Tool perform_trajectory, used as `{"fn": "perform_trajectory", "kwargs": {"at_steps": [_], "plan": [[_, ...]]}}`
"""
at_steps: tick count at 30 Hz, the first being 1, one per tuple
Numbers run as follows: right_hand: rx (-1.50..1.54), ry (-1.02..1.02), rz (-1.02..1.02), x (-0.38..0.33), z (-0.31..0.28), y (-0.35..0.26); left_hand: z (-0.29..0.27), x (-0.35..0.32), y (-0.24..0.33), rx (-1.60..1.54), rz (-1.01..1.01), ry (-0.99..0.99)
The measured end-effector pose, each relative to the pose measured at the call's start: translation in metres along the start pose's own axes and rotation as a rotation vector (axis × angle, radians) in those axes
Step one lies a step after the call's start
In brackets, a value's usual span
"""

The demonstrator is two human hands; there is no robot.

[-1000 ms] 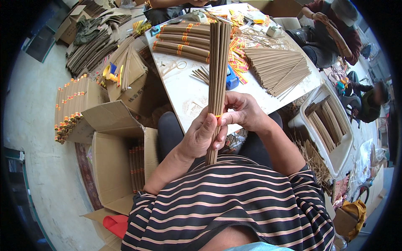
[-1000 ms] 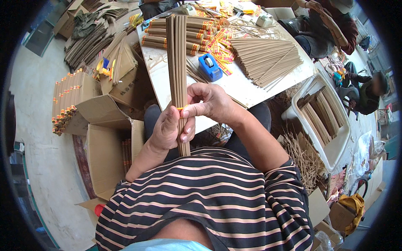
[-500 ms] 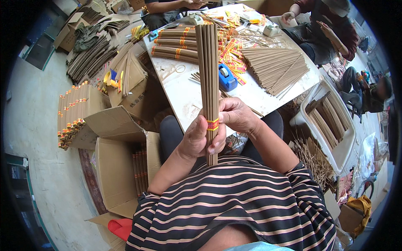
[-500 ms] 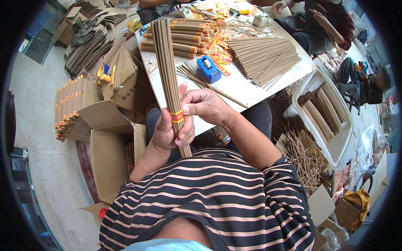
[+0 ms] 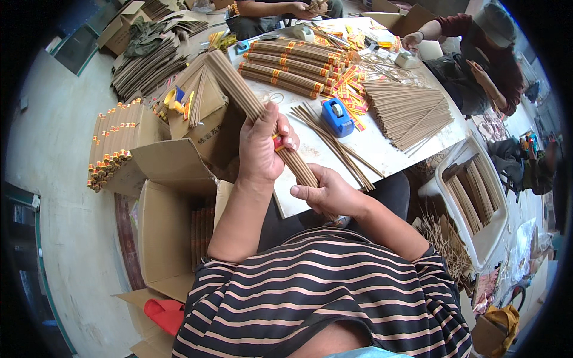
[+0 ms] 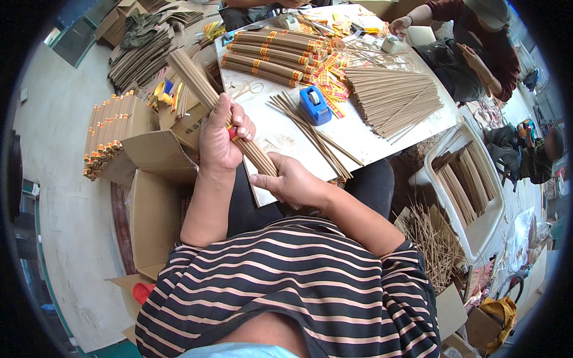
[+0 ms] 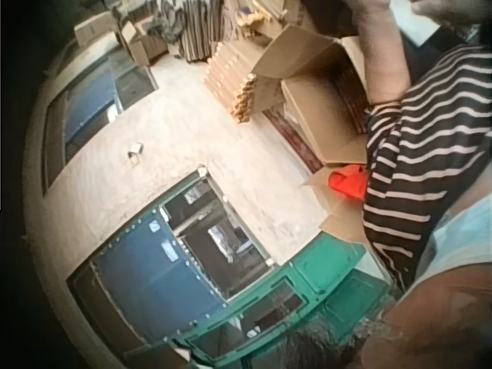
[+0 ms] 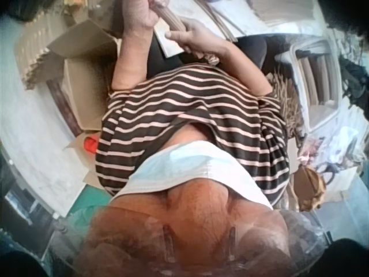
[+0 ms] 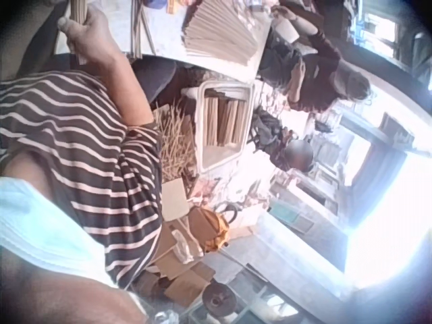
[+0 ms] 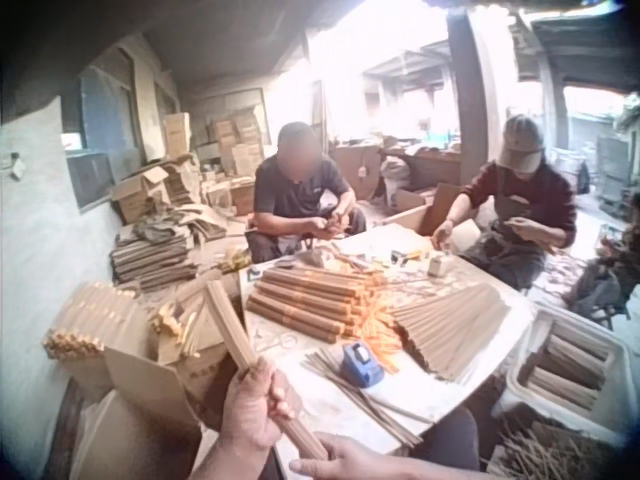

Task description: The person gathers loose incense sticks, aligns them into bundles, and secures each bundle with a colored paper band. Completed bundles are placed into a cardboard box on the left. The person repeats this process throughout the clip.

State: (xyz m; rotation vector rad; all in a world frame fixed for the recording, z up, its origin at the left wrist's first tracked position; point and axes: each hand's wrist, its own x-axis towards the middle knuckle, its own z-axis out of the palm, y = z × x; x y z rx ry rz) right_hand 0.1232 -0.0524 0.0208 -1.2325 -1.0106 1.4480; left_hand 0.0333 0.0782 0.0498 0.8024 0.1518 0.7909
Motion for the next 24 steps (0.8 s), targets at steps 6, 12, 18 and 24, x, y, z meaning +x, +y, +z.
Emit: {"fn": "perform_trajectory", "kwargs": {"at_steps": [6, 12, 18, 24], "plan": [[0.336, -0.177, 0.093, 0.000, -0.003, 0.000, -0.006, 0.009, -0.002, -0.157, -0.094, -0.088], [0.365, -0.241, 0.028, 0.005, -0.014, -0.001, -0.024, 0.031, -0.007, -0.163, -0.158, 0.053], [-0.637, -0.048, -0.431, -0.013, -0.033, -0.014, -0.035, 0.034, 0.007, -0.062, -0.201, 0.160], [-1.245, -0.061, -0.528, -0.012, -0.005, -0.022, -0.036, 0.030, -0.004, -0.005, -0.315, 0.158]]}}
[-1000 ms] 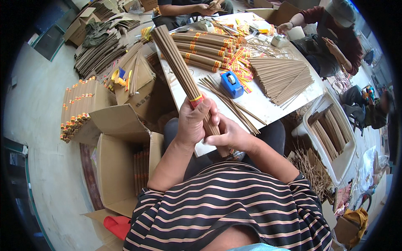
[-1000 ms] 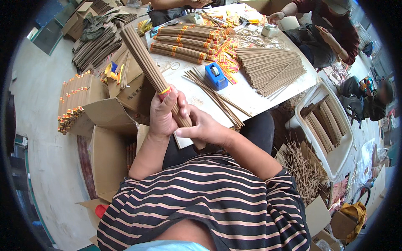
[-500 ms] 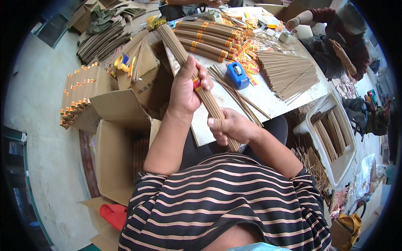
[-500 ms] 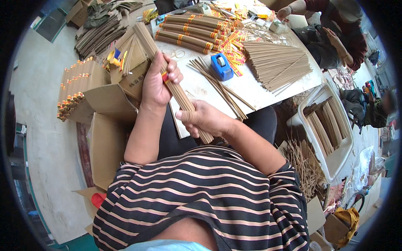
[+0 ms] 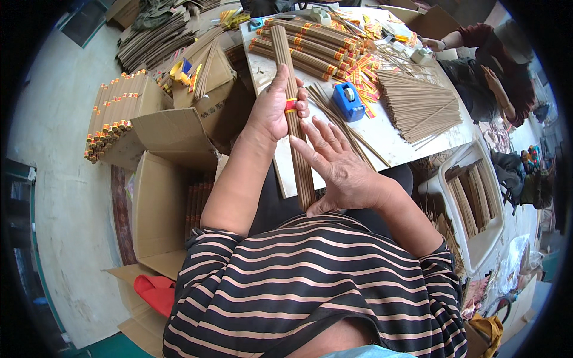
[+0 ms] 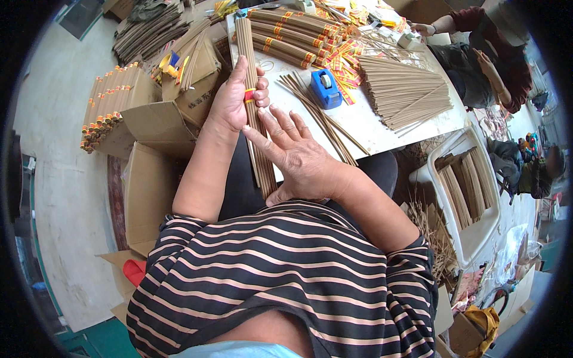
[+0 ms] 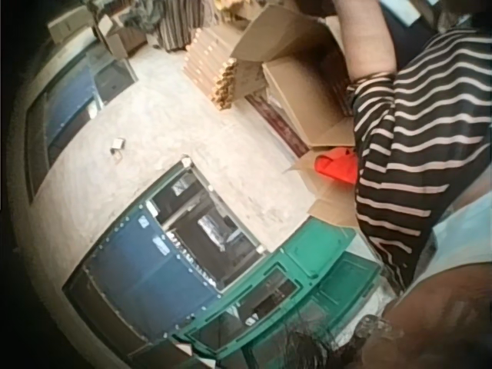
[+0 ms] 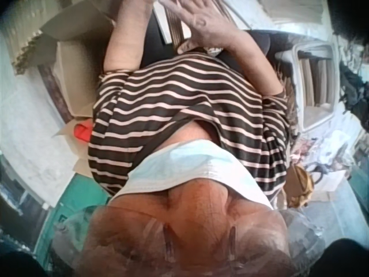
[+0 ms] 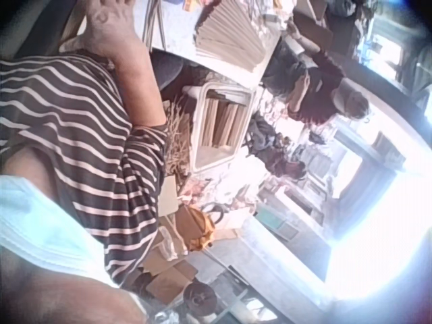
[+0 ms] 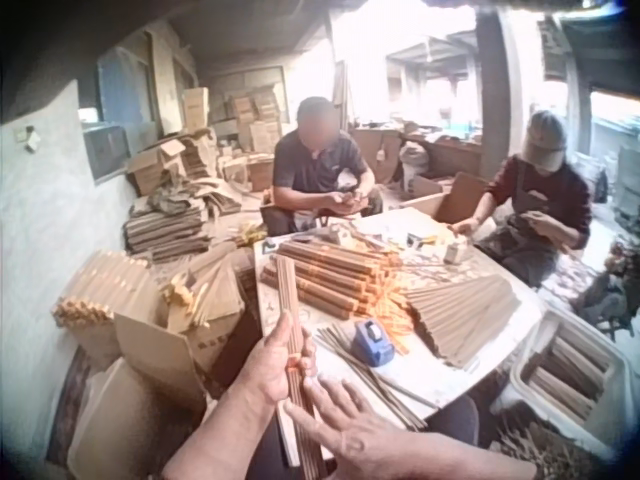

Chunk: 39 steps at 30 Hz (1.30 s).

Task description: The person gathers loose incense sticks, aligns them into bundles, and secures each bundle with a colored paper band. Completed bundles are placed into a cardboard box on the left. The person repeats this process throughout the clip.

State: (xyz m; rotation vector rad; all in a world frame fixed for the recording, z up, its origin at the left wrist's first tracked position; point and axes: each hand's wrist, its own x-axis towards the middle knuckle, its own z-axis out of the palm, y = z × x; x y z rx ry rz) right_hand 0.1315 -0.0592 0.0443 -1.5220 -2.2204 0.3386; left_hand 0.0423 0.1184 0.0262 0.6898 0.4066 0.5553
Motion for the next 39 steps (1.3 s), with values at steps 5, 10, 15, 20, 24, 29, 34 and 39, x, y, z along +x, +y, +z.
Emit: {"fn": "perform_trajectory", "kwargs": {"at_steps": [5, 10, 15, 20, 24, 29, 34, 39], "plan": [[-0.113, -0.044, 0.013, 0.002, 0.002, -0.010, 0.006, -0.007, -0.004, 0.048, -0.007, 0.018], [-0.143, -0.031, 0.034, 0.001, 0.006, -0.015, 0.014, -0.017, -0.006, 0.090, 0.006, -0.028], [-0.180, -0.027, 0.044, -0.001, 0.010, -0.017, 0.024, -0.025, -0.005, 0.147, 0.040, -0.039], [-0.168, -0.011, 0.015, -0.002, 0.009, -0.018, 0.018, -0.025, -0.006, 0.187, 0.087, -0.091], [-0.165, 0.196, 0.028, 0.009, -0.014, -0.014, 0.008, -0.029, -0.008, 0.283, 0.194, -0.053], [-0.274, 0.343, 0.176, 0.023, -0.030, 0.010, 0.015, -0.050, -0.009, 0.402, 0.048, -0.243], [-0.266, 0.357, 0.218, 0.024, -0.034, 0.007, 0.018, -0.062, -0.015, 0.409, -0.067, -0.277], [-0.280, 0.377, 0.219, 0.021, -0.033, 0.010, 0.020, -0.065, -0.021, 0.411, -0.076, -0.277]]}}
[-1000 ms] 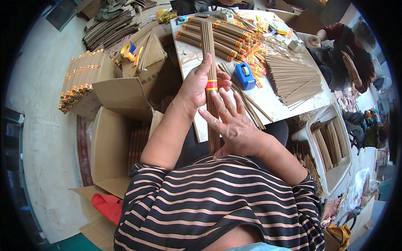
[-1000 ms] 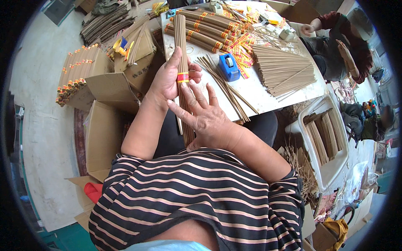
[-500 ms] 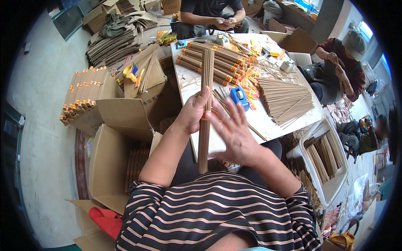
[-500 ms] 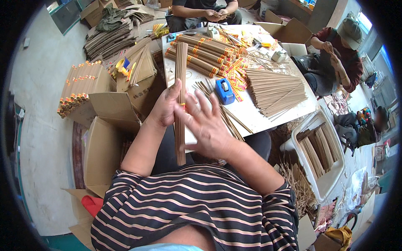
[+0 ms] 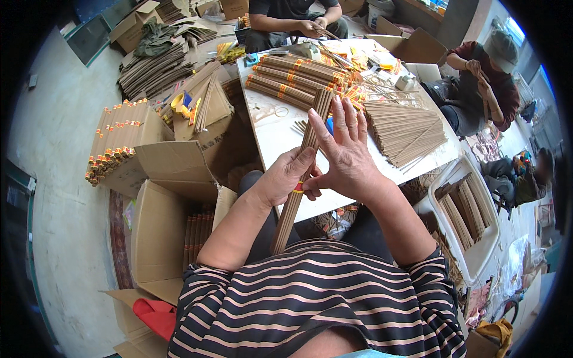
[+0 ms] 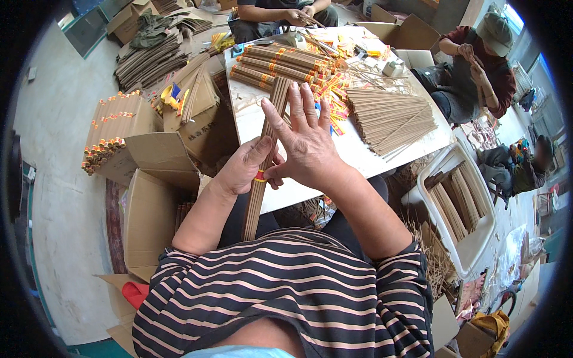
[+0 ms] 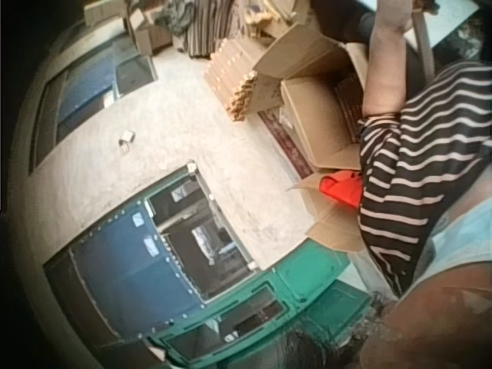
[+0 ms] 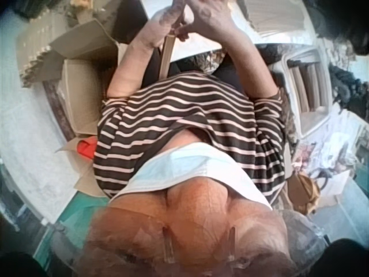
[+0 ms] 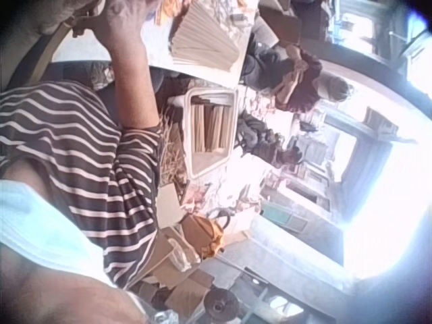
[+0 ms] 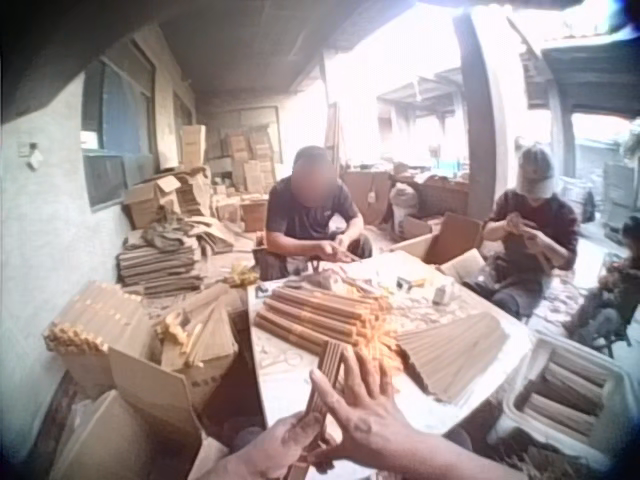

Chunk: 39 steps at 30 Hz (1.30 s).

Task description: The person gathers loose incense sticks, aligns them into bundles, and secures each bundle with a colored paper band. Completed bundles are placed into a cardboard box on the left. The person repeats this process throughout the clip.

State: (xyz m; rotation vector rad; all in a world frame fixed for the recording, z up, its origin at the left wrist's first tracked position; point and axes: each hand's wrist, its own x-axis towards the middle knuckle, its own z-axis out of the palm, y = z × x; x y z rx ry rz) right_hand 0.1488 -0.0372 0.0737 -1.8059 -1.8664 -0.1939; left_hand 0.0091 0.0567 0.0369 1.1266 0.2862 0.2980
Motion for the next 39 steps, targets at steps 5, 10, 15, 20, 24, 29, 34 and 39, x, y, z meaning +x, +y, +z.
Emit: {"fn": "perform_trajectory", "kwargs": {"at_steps": [5, 10, 15, 20, 24, 29, 34, 39], "plan": [[-0.019, 0.012, -0.014, 0.001, -0.001, 0.002, -0.002, 0.004, -0.005, 0.061, 0.009, -0.009], [-0.014, 0.034, -0.019, 0.000, 0.003, 0.005, 0.001, 0.002, -0.004, 0.042, 0.015, 0.009], [0.584, 0.125, 0.038, -0.009, 0.003, 0.011, -0.001, 0.009, 0.012, 0.126, 0.315, 0.130], [1.386, -0.167, 0.331, -0.021, 0.055, -0.012, 0.014, 0.021, 0.010, 0.024, 0.509, 0.176], [1.053, -0.266, 0.503, -0.029, 0.056, -0.015, 0.021, 0.016, 0.042, -0.076, 0.583, 0.248], [1.396, -0.621, 0.575, -0.039, 0.032, -0.012, 0.002, 0.019, 0.071, -0.327, 0.479, -0.054], [1.009, -0.446, 0.506, -0.036, 0.036, -0.002, 0.008, 0.026, 0.066, -0.303, 0.516, 0.226], [1.029, -0.374, 0.294, -0.027, 0.038, 0.004, 0.015, 0.022, 0.071, -0.197, 0.583, 0.186]]}}
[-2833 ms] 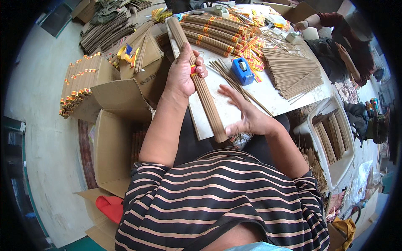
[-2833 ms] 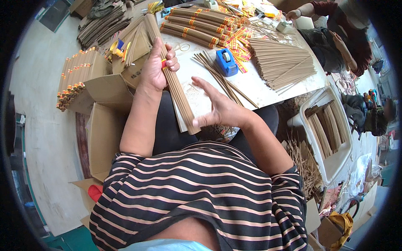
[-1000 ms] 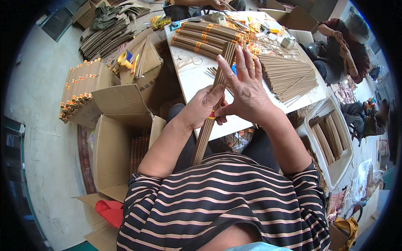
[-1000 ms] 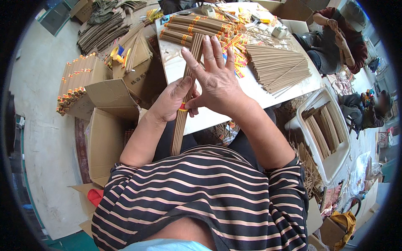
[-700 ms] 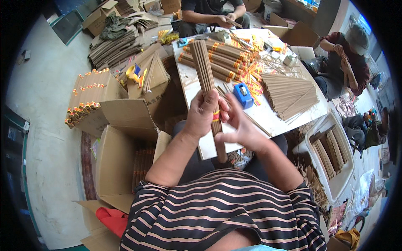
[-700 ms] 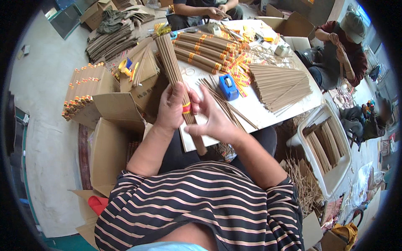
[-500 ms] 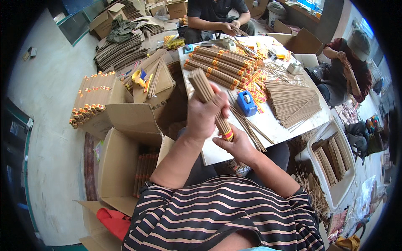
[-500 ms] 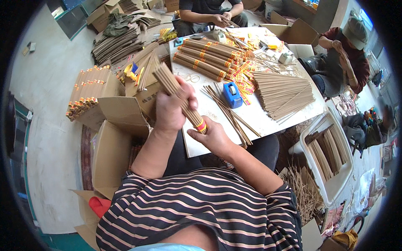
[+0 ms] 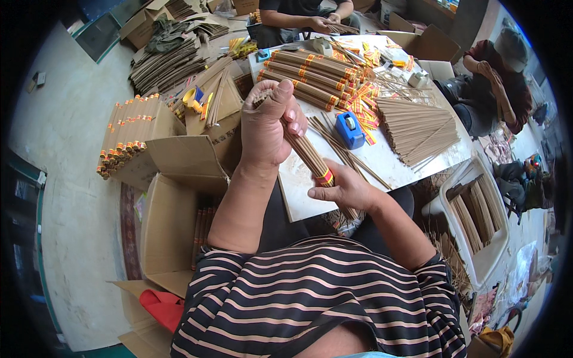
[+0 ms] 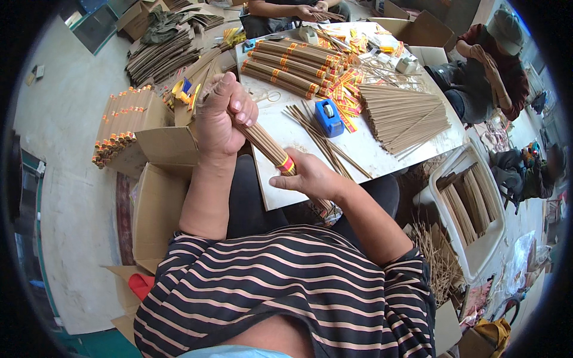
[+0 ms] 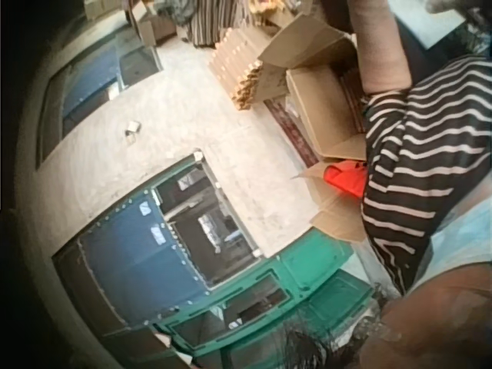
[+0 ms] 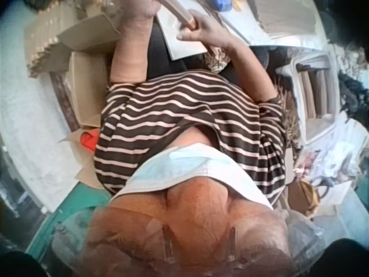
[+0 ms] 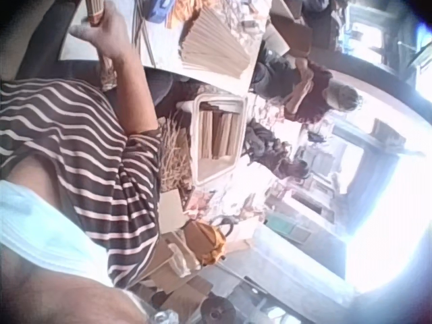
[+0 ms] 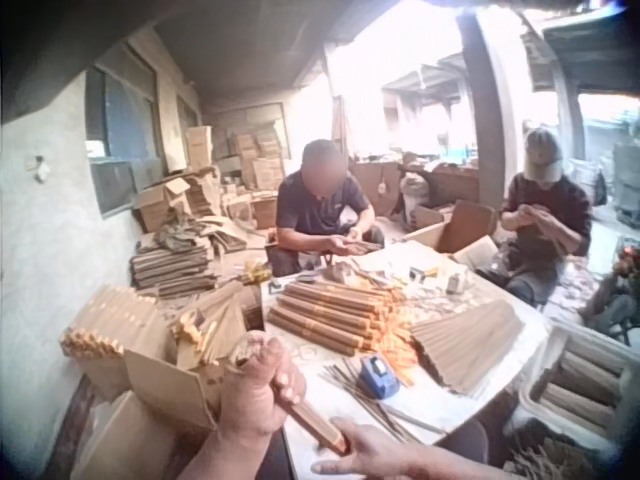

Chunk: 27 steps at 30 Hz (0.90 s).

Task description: The person gathers loose incense sticks, aligns them into bundles, and secures each bundle with a colored paper band. Completed bundles are placed into a cardboard box on the left. The person repeats this process throughout the clip.

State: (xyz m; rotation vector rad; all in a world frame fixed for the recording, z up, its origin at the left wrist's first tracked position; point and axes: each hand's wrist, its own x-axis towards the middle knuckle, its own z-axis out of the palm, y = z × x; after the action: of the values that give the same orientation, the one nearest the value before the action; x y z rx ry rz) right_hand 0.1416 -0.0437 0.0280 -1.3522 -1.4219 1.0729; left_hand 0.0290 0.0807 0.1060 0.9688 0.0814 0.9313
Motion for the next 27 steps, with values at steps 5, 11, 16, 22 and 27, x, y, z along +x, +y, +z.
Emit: {"fn": "perform_trajectory", "kwargs": {"at_steps": [5, 11, 16, 22, 27], "plan": [[0.017, 0.156, -0.217, 0.026, 0.001, -0.025, 0.022, -0.006, -0.001, 0.177, 0.076, -0.032], [0.036, 0.264, -0.302, 0.044, 0.007, 0.007, 0.013, -0.002, -0.027, 0.334, 0.083, 0.002], [0.160, 0.141, -0.111, 0.035, 0.002, -0.011, 0.021, -0.013, -0.019, 0.462, 0.092, -0.081], [0.186, 0.110, 0.161, 0.025, 0.010, -0.030, 0.018, -0.009, -0.013, 0.133, -0.106, -0.073], [0.001, 0.338, -0.154, 0.026, 0.019, -0.012, 0.032, -0.017, -0.017, 0.252, 0.016, 0.061]]}}
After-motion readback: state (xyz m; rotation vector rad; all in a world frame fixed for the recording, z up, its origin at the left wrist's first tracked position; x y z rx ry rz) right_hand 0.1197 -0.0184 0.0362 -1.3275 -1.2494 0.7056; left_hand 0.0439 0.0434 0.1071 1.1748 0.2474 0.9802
